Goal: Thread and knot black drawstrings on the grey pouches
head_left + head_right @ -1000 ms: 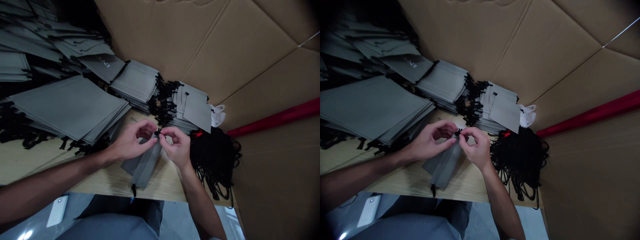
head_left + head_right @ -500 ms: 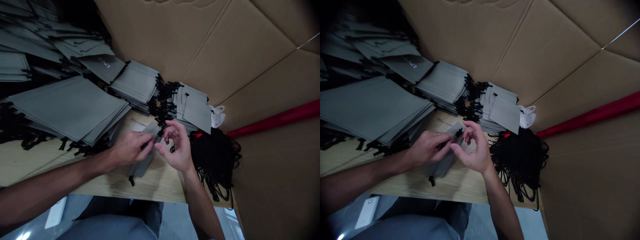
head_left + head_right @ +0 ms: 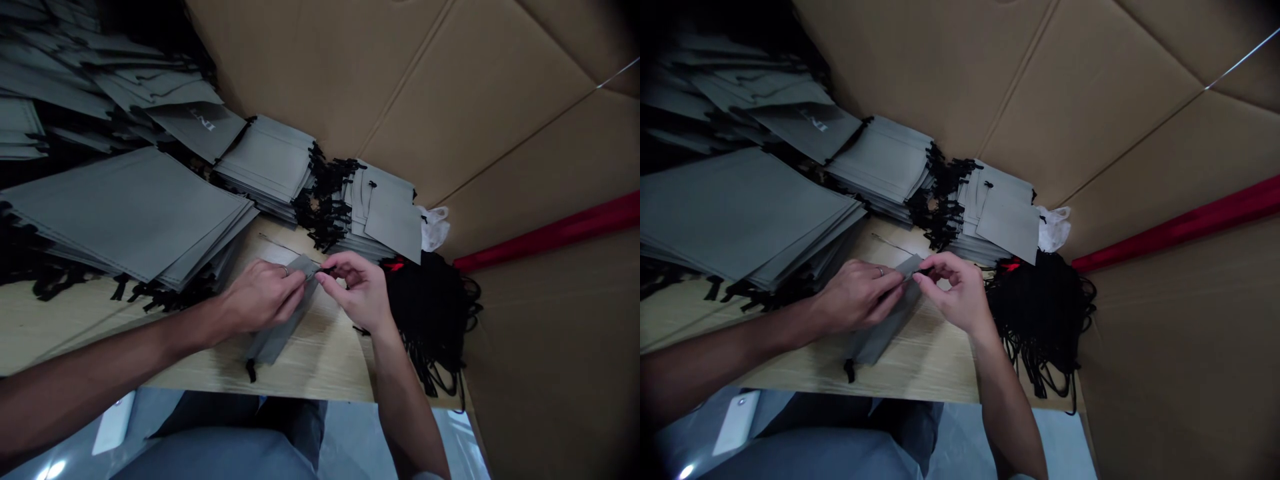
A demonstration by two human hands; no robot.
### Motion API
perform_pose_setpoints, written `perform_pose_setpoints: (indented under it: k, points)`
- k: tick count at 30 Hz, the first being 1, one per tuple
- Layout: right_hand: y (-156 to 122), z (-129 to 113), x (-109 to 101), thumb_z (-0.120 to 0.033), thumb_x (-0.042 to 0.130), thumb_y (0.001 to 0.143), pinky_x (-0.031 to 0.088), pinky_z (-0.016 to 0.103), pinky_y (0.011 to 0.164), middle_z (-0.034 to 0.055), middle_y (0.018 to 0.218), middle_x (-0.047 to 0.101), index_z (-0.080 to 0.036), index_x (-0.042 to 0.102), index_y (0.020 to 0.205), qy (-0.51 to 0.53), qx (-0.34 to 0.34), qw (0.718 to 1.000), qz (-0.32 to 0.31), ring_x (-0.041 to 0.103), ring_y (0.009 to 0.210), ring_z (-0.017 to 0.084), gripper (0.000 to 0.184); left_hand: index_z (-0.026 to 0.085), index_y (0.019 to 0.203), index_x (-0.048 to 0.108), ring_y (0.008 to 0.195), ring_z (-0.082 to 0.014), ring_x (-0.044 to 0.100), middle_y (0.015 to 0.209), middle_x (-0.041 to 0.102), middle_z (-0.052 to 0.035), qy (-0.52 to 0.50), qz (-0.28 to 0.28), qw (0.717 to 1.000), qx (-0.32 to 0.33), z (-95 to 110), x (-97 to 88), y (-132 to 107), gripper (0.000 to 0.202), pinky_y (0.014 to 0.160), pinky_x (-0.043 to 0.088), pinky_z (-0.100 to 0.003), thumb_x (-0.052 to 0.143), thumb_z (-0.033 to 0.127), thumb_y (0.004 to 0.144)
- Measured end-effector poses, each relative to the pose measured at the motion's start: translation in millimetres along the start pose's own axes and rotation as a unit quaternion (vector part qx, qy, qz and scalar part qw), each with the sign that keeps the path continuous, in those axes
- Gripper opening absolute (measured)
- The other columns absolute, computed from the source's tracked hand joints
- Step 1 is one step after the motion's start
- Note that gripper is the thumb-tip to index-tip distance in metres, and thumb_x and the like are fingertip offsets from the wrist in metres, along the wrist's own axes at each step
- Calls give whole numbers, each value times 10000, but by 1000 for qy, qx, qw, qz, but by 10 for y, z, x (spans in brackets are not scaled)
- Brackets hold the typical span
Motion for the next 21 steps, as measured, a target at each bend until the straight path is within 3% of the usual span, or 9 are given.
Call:
perform_pose_setpoints:
  k: [5, 9, 12, 15, 21]
  points:
    - [29, 40, -55, -359, 889, 860, 612, 261, 682, 9, 851, 735, -216, 725, 920, 24, 32, 999, -9, 687, 736, 134, 226, 216, 752, 553, 463, -144, 540, 562, 593, 24, -24, -18, 1000, -4, 10, 8, 3, 294, 512, 311, -364, 477, 205, 1036]
    - [26, 67, -43, -400, 921, 851, 636, 282, 745, 17, 910, 751, -227, 750, 1024, 43, 41, 997, -45, 712, 804, 150, 299, 212, 781, 583, 485, -149, 563, 580, 605, 23, -75, -39, 996, -35, -10, 55, -3, 270, 523, 335, -349, 490, 226, 1033]
    - [24, 62, -50, -383, 892, 897, 655, 316, 814, 35, 973, 769, -235, 773, 1055, 40, 29, 997, -58, 739, 878, 172, 247, 214, 765, 577, 506, -154, 573, 580, 598, 18, -112, -55, 991, -54, -18, 94, -7, 281, 547, 355, -344, 496, 243, 1033]
    - [26, 5, -66, -329, 831, 963, 643, 322, 826, 44, 1039, 751, -259, 799, 1127, -1, -10, 998, -70, 727, 906, 175, 182, 217, 747, 561, 526, -161, 580, 590, 597, 12, -128, -60, 988, -55, -13, 103, -7, 290, 569, 359, -353, 497, 259, 1027]
    - [10, -84, -24, -293, 693, 1069, 609, 362, 917, 67, 1221, 719, -319, 746, 1383, -111, -56, 981, -147, 704, 1018, 188, 319, 213, 736, 555, 525, -154, 565, 599, 595, 13, -142, -63, 987, -45, -18, 85, 4, 277, 563, 332, -358, 511, 250, 1008]
Point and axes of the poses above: each hand's wrist, its own y-axis towards the middle knuckle, its own x-axis out of the palm, z = x × y, the point moved 7 cm from there along y, towards the middle knuckle
